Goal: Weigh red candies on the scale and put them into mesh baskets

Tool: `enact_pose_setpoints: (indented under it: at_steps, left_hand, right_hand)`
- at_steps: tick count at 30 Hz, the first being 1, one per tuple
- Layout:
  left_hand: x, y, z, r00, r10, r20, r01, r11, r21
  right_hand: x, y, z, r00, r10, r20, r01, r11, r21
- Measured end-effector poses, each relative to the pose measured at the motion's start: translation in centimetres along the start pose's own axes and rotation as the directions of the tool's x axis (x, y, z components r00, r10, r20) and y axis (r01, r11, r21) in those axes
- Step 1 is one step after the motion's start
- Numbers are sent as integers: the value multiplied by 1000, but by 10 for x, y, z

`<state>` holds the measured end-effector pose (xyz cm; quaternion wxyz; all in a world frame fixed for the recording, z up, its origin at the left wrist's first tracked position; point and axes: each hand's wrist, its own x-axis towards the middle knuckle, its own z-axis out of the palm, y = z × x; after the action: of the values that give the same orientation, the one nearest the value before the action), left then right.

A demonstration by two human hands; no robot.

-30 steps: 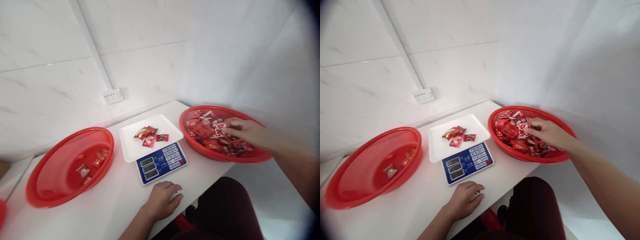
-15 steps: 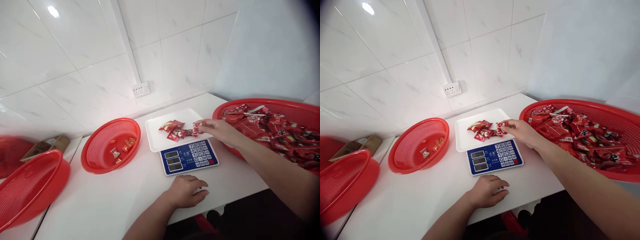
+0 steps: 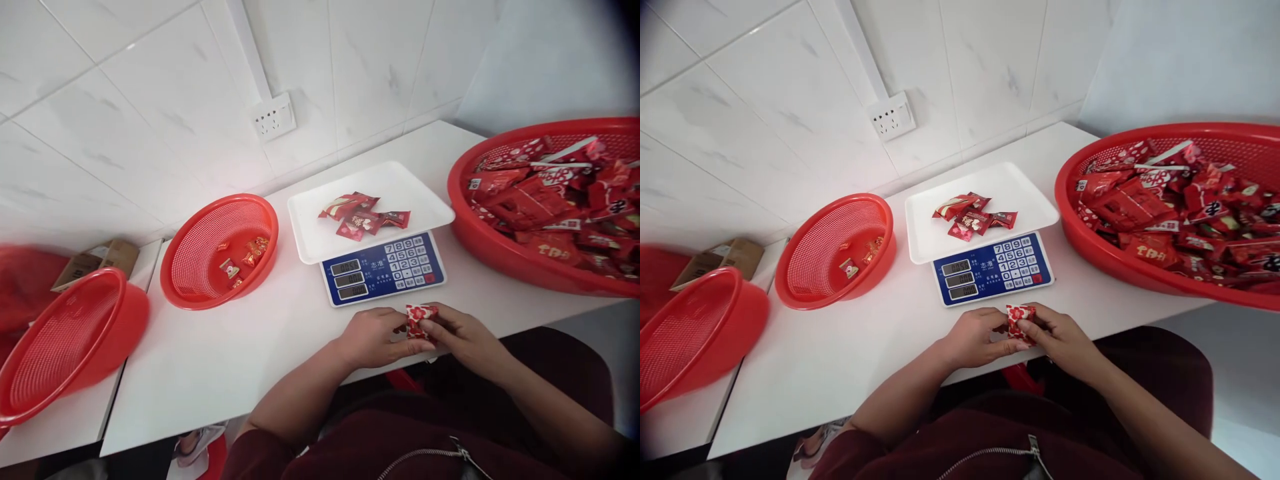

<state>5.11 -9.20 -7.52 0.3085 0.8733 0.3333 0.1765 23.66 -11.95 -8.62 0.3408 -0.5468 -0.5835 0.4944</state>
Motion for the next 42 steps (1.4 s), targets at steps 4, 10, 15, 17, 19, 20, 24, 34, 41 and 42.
enact_pose_setpoints:
  at_steps: [4, 10, 15, 17, 19, 20, 24, 34, 41, 42]
  left_hand:
    - [3, -3, -1, 998, -58, -5, 58, 998, 30]
    - [3, -3, -5, 997, -75, 27, 74, 995, 62]
    - [4, -2, -6, 993, -98, 63, 95, 994, 46]
    - [4, -1, -5, 995, -90, 52, 89, 996, 12]
    - [4, 0, -4, 996, -79, 34, 79, 997, -9]
    - [4, 0, -4, 997, -74, 22, 75, 997, -13]
    - [1, 2, -18, 989, -86, -125, 86, 996, 1]
    - [24, 4, -115, 774, -155, -614, 352, 912, 212]
    - [41, -23, -117, 765, -234, -600, 457, 853, 251]
    - [41, -22, -117, 767, -232, -598, 444, 865, 234]
  right_hand:
    - [6, 7, 11, 999, -33, 26, 31, 996, 80]
    - [11, 10, 4, 999, -49, -6, 49, 989, 138]
    - [10, 8, 4, 1000, -1, -20, 4, 990, 139]
    - [10, 10, 4, 1000, -2, -29, 6, 987, 159]
    - [11, 14, 4, 999, -11, -34, 17, 983, 184]
    - [11, 17, 3, 999, -16, -40, 23, 980, 198]
    - [12, 28, 3, 995, -6, -95, 33, 958, 286]
    - [16, 36, 5, 999, -23, -34, 34, 933, 358]
    - [13, 19, 3, 1000, -27, -10, 29, 956, 293]
    - [13, 17, 3, 1000, -27, -11, 29, 956, 291]
